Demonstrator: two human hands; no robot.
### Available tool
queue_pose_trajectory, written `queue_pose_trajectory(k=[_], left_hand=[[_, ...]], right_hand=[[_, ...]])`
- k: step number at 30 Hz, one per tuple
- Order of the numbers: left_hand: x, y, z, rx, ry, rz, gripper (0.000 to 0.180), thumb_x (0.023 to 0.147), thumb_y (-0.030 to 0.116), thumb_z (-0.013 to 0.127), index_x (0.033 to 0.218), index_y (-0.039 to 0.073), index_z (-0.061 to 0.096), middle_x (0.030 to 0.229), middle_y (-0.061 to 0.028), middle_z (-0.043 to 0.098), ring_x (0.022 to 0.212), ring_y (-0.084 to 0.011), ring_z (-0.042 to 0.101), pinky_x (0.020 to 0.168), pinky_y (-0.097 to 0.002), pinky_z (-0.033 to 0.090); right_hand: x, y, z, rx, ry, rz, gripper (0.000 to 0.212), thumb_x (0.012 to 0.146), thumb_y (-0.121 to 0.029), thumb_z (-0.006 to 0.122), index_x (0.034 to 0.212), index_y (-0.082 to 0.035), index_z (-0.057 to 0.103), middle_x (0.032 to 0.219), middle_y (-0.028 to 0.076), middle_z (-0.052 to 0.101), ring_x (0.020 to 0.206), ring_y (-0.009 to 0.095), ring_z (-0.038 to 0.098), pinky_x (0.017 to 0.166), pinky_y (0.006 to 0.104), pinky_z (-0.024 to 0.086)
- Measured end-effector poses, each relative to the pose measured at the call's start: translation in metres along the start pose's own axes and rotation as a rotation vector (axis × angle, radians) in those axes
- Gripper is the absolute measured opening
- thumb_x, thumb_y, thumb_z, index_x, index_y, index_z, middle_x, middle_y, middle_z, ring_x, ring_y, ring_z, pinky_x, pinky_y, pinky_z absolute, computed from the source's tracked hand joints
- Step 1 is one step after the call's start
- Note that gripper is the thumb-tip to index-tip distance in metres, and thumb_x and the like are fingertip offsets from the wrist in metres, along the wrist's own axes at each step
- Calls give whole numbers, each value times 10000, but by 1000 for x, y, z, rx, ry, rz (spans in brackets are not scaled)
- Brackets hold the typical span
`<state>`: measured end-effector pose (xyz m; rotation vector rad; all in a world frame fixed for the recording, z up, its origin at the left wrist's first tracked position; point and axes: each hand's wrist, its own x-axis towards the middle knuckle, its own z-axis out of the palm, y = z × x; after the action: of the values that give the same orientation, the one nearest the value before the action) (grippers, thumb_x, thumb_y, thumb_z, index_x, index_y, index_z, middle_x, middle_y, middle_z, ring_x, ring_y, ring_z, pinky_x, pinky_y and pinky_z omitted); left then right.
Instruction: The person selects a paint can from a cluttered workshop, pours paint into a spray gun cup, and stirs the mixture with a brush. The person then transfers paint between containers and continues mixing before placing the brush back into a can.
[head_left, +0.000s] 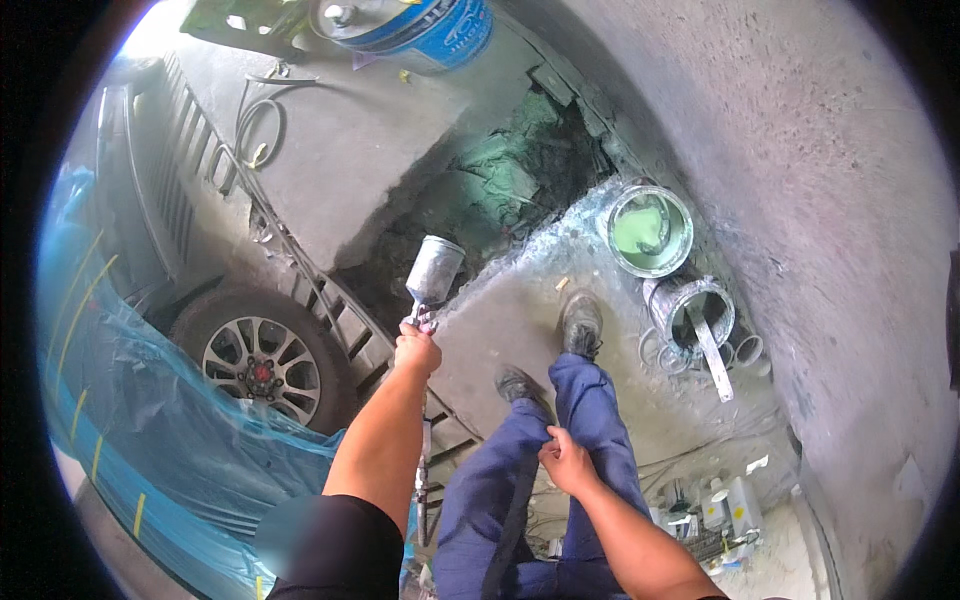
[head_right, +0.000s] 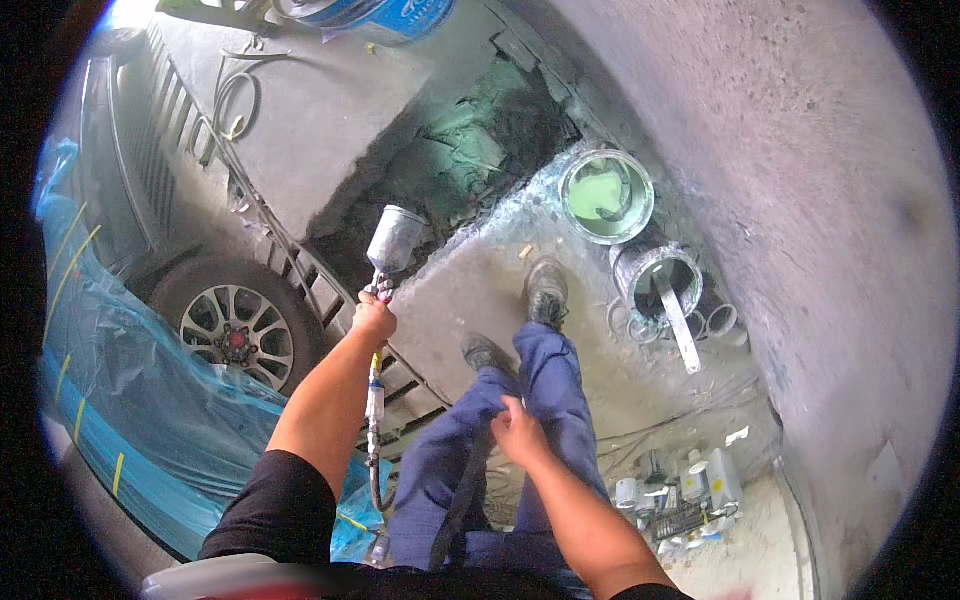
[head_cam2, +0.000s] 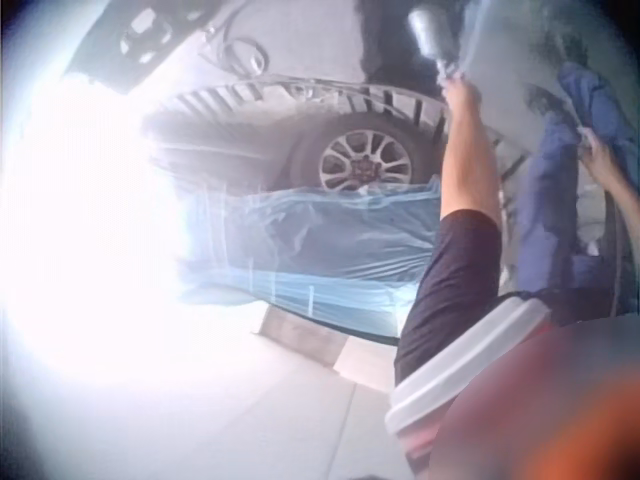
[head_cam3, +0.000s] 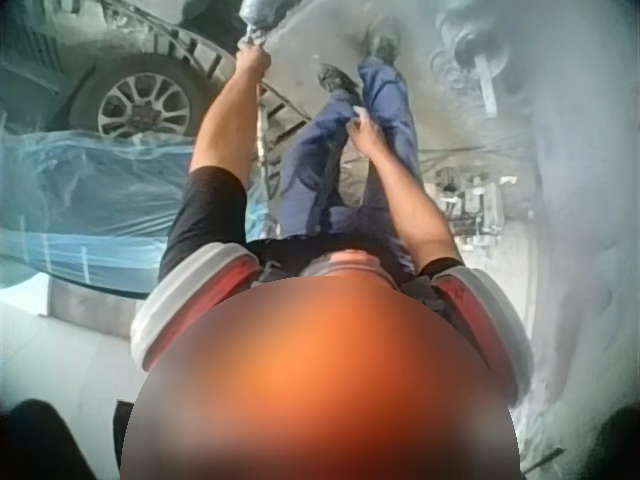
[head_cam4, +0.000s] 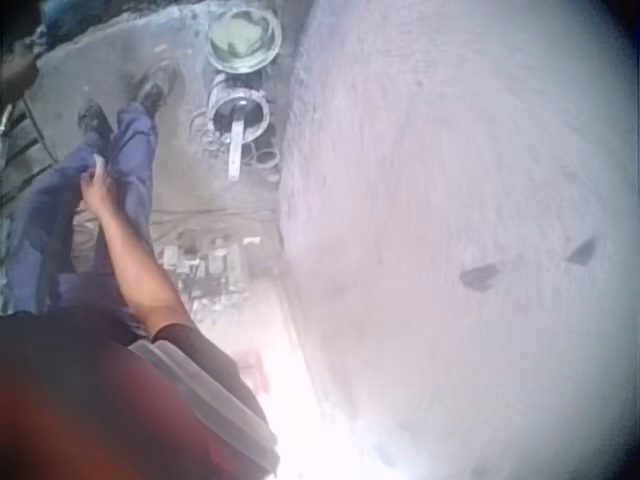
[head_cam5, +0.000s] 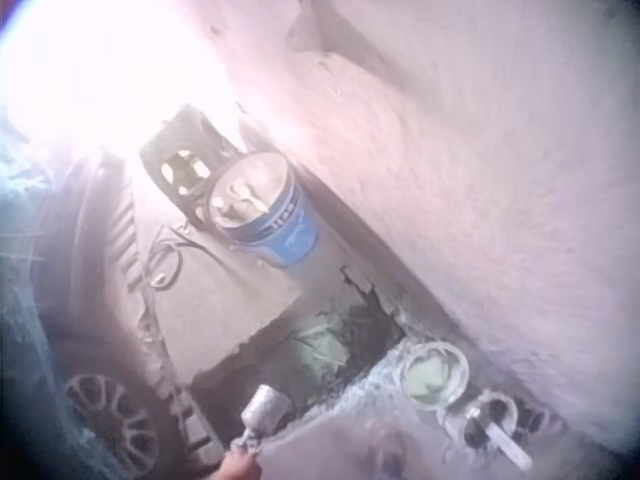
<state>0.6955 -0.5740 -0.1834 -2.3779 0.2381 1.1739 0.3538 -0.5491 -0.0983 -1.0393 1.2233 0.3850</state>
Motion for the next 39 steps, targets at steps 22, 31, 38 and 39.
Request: queue_pose_trajectory(k=[22, 31, 38, 39], left_hand=[[67, 1, 12, 59, -201, -34, 388, 880, 102, 505, 1126, -91, 274, 895, -213, 657, 588, -282, 692, 523, -383, 569], [86, -13, 24, 171, -205, 50, 445, 877, 125, 525, 1141, -119, 263, 934, -208, 642, 746, -298, 707, 501, -376, 563], [89, -21, 17, 192, -219, 20, 455, 887, 154, 515, 1135, -132, 262, 954, -216, 641, 727, -296, 706, 534, -377, 572], [86, -17, 16, 176, -222, 11, 454, 886, 156, 515, 1134, -132, 266, 956, -215, 642, 726, -294, 706, 545, -378, 573]], right_hand=[[14, -15, 27, 53, -11, 115, 483, 836, -187, 646, 1270, -35, 498, 957, 148, 704, 910, 323, 683, 812, 408, 528], [12, -20, 28, 12, -16, 111, 466, 850, -158, 642, 1267, -12, 493, 978, 138, 700, 878, 253, 696, 804, 353, 539], [10, -23, 30, 42, -31, 107, 477, 849, -233, 638, 1270, -60, 497, 969, 149, 700, 933, 343, 675, 822, 423, 522], [11, -22, 30, 46, -28, 113, 478, 848, -231, 638, 1271, -59, 497, 968, 149, 701, 933, 339, 676, 822, 419, 523]])
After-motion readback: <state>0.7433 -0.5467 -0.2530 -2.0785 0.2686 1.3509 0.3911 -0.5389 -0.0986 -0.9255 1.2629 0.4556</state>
